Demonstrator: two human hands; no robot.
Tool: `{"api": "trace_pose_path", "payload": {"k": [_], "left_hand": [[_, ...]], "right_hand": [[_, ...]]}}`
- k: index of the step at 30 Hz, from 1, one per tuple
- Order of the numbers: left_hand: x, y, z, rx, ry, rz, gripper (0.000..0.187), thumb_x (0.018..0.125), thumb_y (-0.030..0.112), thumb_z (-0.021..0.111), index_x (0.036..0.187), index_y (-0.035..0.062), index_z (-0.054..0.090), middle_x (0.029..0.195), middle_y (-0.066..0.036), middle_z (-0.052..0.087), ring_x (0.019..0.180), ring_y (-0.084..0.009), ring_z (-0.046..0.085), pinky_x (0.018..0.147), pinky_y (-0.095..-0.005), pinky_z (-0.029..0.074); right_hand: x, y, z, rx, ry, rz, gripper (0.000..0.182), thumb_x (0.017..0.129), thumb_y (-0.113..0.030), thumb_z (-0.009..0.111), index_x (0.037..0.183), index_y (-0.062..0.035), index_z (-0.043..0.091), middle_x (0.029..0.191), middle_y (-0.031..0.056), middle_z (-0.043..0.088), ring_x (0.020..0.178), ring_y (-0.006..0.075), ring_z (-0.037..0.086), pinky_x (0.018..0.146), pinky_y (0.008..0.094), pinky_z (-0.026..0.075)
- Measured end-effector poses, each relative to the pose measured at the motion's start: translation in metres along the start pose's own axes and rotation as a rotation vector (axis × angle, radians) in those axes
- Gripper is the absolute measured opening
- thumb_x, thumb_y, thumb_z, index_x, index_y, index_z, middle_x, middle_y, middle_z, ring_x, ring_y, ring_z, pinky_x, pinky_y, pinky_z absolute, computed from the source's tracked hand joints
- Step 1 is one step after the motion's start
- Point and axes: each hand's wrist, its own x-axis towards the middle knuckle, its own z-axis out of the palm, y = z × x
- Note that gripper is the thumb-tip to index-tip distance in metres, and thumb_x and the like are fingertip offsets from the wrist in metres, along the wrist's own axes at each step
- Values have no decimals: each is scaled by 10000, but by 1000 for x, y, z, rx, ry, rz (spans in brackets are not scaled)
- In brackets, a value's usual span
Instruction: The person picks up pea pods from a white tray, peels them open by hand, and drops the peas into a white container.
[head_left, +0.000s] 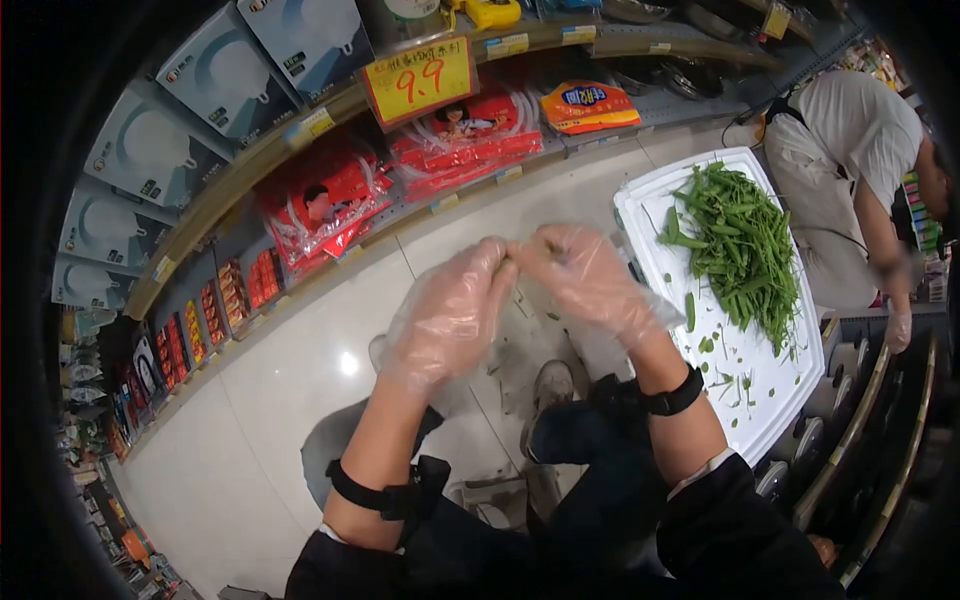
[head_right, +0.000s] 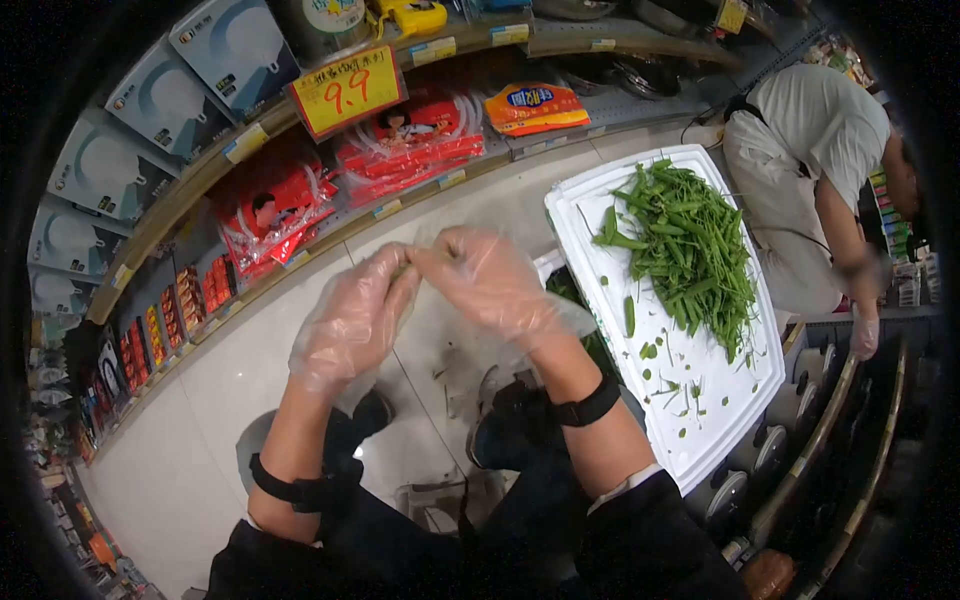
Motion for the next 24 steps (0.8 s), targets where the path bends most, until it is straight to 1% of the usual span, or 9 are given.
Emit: {"api": "trace_pose_path", "payload": {"k": [2, 3, 4, 6, 10, 13, 16, 22, 24], "left_hand": [[0, -16, 15, 58, 164, 168, 189, 898, 173, 519, 1011, 22, 526, 907, -214, 581, 868, -421, 548, 718, -478, 445], [2, -12, 8, 133, 126, 224, 197, 897, 176, 531, 1030, 32, 515, 918, -204, 586, 855, -414, 555, 707, -473, 455], [3, -12, 10, 120, 123, 212, 197, 897, 176, 531, 1030, 32, 515, 918, -204, 586, 855, -414, 555, 707, -473, 455], [1, -13, 13, 95, 188, 230, 190, 910, 154, 522, 1035, 10, 529, 927, -232, 569, 888, -425, 539, 732, -447, 441], [0, -5, 13, 111, 222, 159, 174, 899, 148, 544, 1018, 22, 529, 905, -215, 587, 839, -409, 557, 703, -440, 445], [1, -2, 13, 136, 263, 224, 171, 894, 157, 552, 1017, 40, 532, 894, -197, 598, 796, -404, 567, 666, -445, 450], [-1, 4, 12, 185, 272, 194, 171, 886, 162, 561, 1017, 56, 535, 888, -193, 602, 763, -406, 571, 634, -460, 450], [-5, 6, 4, 235, 231, 183, 177, 888, 166, 560, 1026, 58, 536, 897, -208, 598, 761, -412, 562, 644, -441, 463], [-6, 8, 2, 85, 240, 172, 163, 899, 175, 545, 998, 48, 521, 879, -195, 601, 742, -411, 568, 622, -436, 459]], "right_hand": [[2, 2, -3, 88, 4, -54, 322, 905, -276, 525, 834, 29, 597, 653, 148, 508, 602, 179, 462, 578, 340, 405], [-1, 6, 1, 174, 30, -128, 321, 908, -268, 523, 815, 33, 590, 636, 118, 492, 601, 139, 436, 568, 329, 396], [-2, 8, 4, 169, 18, -116, 321, 908, -268, 523, 815, 33, 590, 636, 118, 492, 601, 139, 436, 568, 329, 396], [-3, 11, 11, 434, 60, -158, 318, 906, -270, 565, 758, 11, 564, 647, 26, 454, 639, 100, 426, 572, 279, 353], [-3, 3, 7, 404, 91, -203, 300, 916, -228, 520, 767, 31, 546, 613, 42, 435, 619, 91, 386, 547, 294, 364], [0, 0, 3, 318, 113, -257, 311, 920, -217, 517, 732, 31, 515, 607, 31, 395, 610, 85, 367, 534, 285, 345], [-3, -3, 2, 323, 104, -170, 317, 918, -204, 524, 716, 38, 498, 600, 38, 382, 596, 84, 349, 523, 282, 331], [-5, -7, 10, 236, 181, -252, 322, 915, -205, 545, 687, 21, 523, 586, -13, 385, 587, 67, 330, 509, 262, 305], [-4, -8, 19, 657, 204, -84, 294, 919, -217, 553, 685, -39, 540, 576, -32, 399, 550, 59, 359, 485, 243, 289]]}}
